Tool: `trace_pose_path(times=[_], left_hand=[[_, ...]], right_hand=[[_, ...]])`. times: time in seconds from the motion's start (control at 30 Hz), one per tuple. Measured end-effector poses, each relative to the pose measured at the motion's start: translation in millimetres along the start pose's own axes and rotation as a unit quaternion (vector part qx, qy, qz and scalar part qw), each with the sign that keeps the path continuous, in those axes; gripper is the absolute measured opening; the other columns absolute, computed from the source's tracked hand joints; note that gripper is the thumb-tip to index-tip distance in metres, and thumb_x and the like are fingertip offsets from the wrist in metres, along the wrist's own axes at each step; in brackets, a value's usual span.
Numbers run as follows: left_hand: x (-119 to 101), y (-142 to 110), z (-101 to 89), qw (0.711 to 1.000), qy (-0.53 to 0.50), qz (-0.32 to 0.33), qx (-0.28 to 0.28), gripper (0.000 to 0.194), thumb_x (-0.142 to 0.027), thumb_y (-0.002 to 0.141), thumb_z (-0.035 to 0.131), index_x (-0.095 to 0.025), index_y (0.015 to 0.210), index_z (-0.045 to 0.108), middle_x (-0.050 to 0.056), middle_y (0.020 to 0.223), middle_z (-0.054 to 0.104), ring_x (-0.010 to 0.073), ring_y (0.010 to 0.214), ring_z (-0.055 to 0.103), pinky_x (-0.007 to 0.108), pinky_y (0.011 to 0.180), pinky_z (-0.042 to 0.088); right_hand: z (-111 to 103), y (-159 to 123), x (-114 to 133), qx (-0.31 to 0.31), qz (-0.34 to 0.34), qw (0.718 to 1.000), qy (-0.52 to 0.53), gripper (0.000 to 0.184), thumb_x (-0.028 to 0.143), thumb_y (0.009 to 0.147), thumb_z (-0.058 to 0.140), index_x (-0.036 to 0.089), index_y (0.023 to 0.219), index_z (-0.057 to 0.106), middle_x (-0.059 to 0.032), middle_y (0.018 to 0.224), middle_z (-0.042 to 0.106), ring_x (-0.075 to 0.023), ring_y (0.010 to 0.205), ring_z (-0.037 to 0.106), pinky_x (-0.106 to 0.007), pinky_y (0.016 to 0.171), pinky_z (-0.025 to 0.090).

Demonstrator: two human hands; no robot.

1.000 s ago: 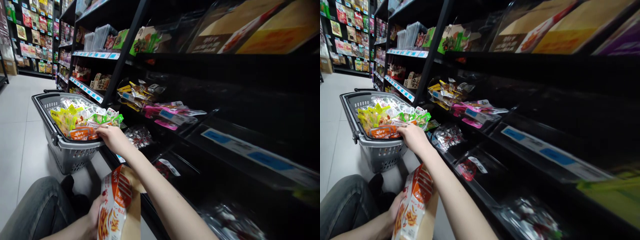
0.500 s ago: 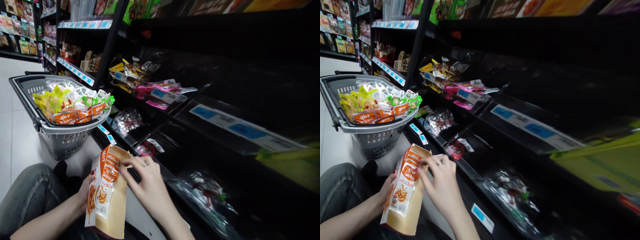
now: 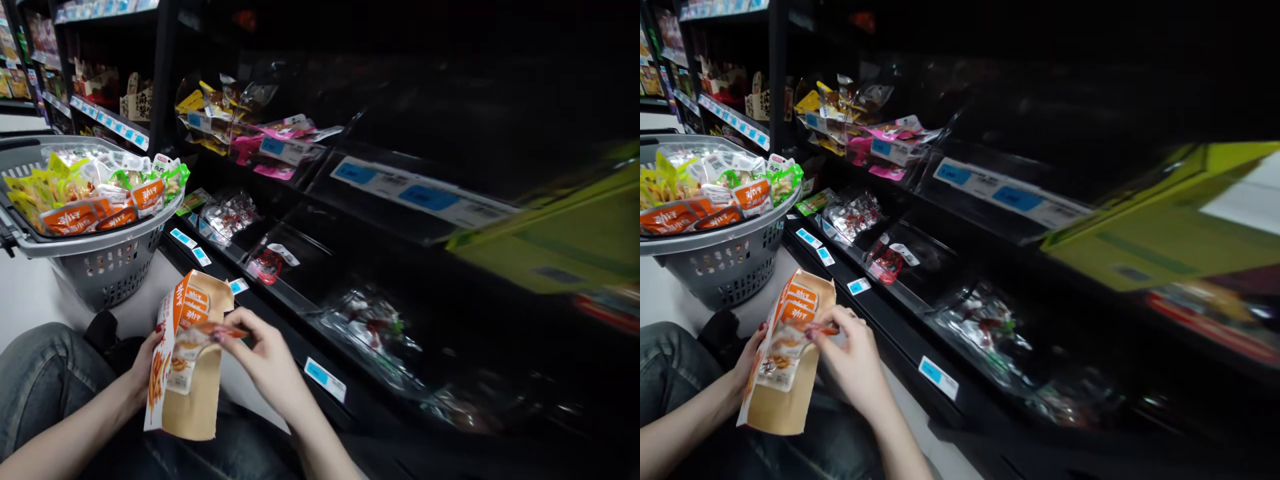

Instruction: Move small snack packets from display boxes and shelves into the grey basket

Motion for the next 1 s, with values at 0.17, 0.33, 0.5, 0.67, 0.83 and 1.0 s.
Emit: trace_pose_path(times=[0.17,0.33,0.5,0.67,0.83,1.0], left_hand=[[3,-2,2.1,0.999,-0.014,-0.035,-0.018,0.039,-0.038,0.075,0.054,-0.008,0.096,0.064,0.01,0.094,0.069,0.0252,0.092,0.062,0.037,0.094,0.036],[3,-6,-3.8,0.997,-0.009,-0.046,-0.057,0.038,-0.038,0.076,0.052,-0.008,0.096,0.064,0.01,0.092,0.07,0.0241,0.086,0.064,0.036,0.09,0.04],[2,-8,-8.5,0.992,0.008,-0.043,-0.118,0.033,-0.036,0.079,0.049,-0.01,0.088,0.066,0.009,0.084,0.071,0.0235,0.077,0.066,0.038,0.086,0.042],[11,-4,1.2,0.997,0.013,-0.036,-0.06,0.045,-0.042,0.077,0.047,-0.004,0.094,0.064,0.015,0.089,0.069,0.0265,0.082,0.065,0.038,0.087,0.041],[9,6,7.3,0.999,0.024,0.008,0.021,0.053,-0.044,0.077,0.047,0.001,0.102,0.061,0.016,0.094,0.068,0.0248,0.087,0.063,0.033,0.089,0.038],[3,5,16.8,0.997,0.037,0.016,0.068,0.056,-0.045,0.074,0.051,0.001,0.104,0.06,0.017,0.097,0.067,0.0251,0.091,0.062,0.033,0.09,0.037]], right_hand=[[-14,3,-13,-0.034,0.059,0.944,0.323,0.023,0.036,0.067,0.066,0.019,0.07,0.052,0.0017,0.065,0.053,-0.0114,0.061,0.044,-0.025,0.057,0.036],[-18,0,-14,-0.042,0.024,0.775,0.63,0.031,0.035,0.06,0.073,0.023,0.068,0.045,0.0087,0.046,0.031,-0.0078,0.047,0.027,-0.018,0.041,0.026],[-32,-4,-19,-0.133,0.021,0.787,0.602,0.034,0.045,0.065,0.068,0.024,0.072,0.042,0.0128,0.041,0.018,-0.0054,0.037,0.007,-0.017,0.032,0.015],[-46,1,-13,-0.151,0.048,0.919,0.361,0.038,0.042,0.064,0.069,0.025,0.084,0.042,0.0097,0.045,0.05,-0.006,0.027,0.036,-0.017,0.028,0.028],[-58,30,39,-0.161,-0.088,0.962,0.199,0.029,0.029,0.068,0.067,0.025,0.09,0.048,0.0018,0.066,0.067,-0.016,0.045,0.061,-0.027,0.045,0.052],[-39,76,118,-0.108,-0.336,0.935,-0.024,0.013,0.016,0.078,0.055,0.022,0.082,0.065,-0.0011,0.079,0.07,-0.0153,0.069,0.065,-0.026,0.064,0.051]])
Point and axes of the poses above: each hand's wrist, its own y-axis towards the middle knuckle, its own z-axis out of the palm, x = y × z, the point moved 4 cm from there along y, towards the middle knuckle
